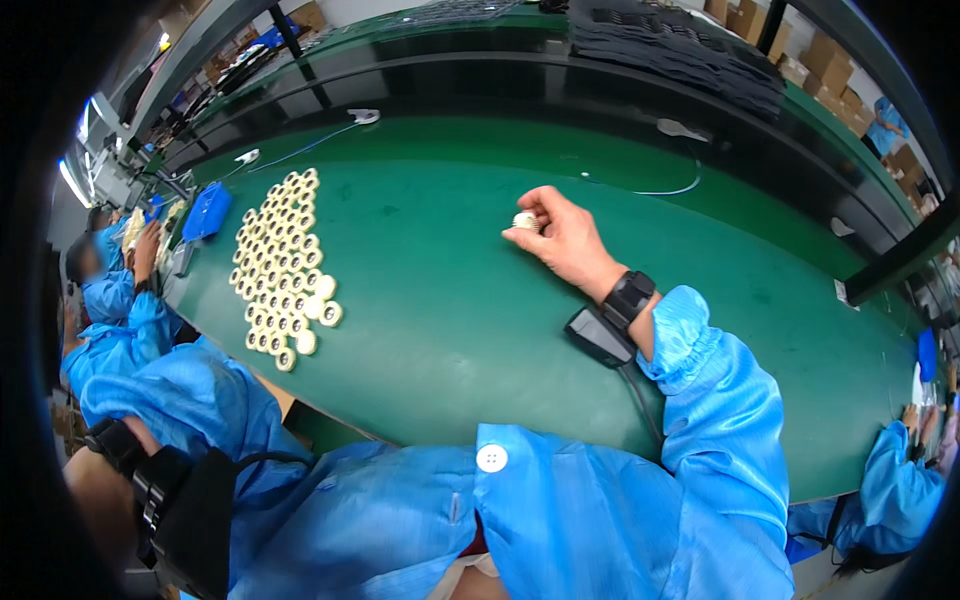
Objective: Manually assemble plastic and metal industrial components, fitting gears and small parts into a housing.
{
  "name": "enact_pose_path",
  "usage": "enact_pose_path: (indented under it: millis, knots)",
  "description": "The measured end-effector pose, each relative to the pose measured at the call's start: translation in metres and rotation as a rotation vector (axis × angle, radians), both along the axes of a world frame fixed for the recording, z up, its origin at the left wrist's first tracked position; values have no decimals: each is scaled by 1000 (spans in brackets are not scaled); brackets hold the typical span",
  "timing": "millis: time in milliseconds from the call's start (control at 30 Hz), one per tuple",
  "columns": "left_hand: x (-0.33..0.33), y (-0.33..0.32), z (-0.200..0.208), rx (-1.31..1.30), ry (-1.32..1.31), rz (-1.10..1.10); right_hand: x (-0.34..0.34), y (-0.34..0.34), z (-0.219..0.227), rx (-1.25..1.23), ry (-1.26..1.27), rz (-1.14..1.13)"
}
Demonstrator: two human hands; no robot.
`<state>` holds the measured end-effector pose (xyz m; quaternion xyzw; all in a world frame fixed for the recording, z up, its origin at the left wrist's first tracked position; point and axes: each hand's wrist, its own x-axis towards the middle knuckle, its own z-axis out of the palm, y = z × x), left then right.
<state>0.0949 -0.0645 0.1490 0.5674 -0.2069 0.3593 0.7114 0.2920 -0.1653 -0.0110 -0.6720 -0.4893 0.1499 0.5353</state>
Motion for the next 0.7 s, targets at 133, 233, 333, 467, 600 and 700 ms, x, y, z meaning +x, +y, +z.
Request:
enact_pose_path:
  millis: [133, 233, 333, 467, 600, 700]
  knots:
    - [-25, 16, 9, 57, 9, 98, -2, -6, 1, -20, -4, -11]
    - [-44, 25, 18, 100, 22, 172, 0, -9, 3, -19, 8, -16]
    - [-62, 34, 25, 134, 33, 248, -2, -6, -1, -10, -5, -13]
    - [-77, 45, 34, 178, 47, 323, -1, -2, 0, -6, -18, -9]
    - [-82, 57, 46, 224, 58, 374, 2, -3, 0, -14, -35, -20]
    - [-71, 61, 51, 249, 57, 391, 7, -2, -8, 26, -31, -30]
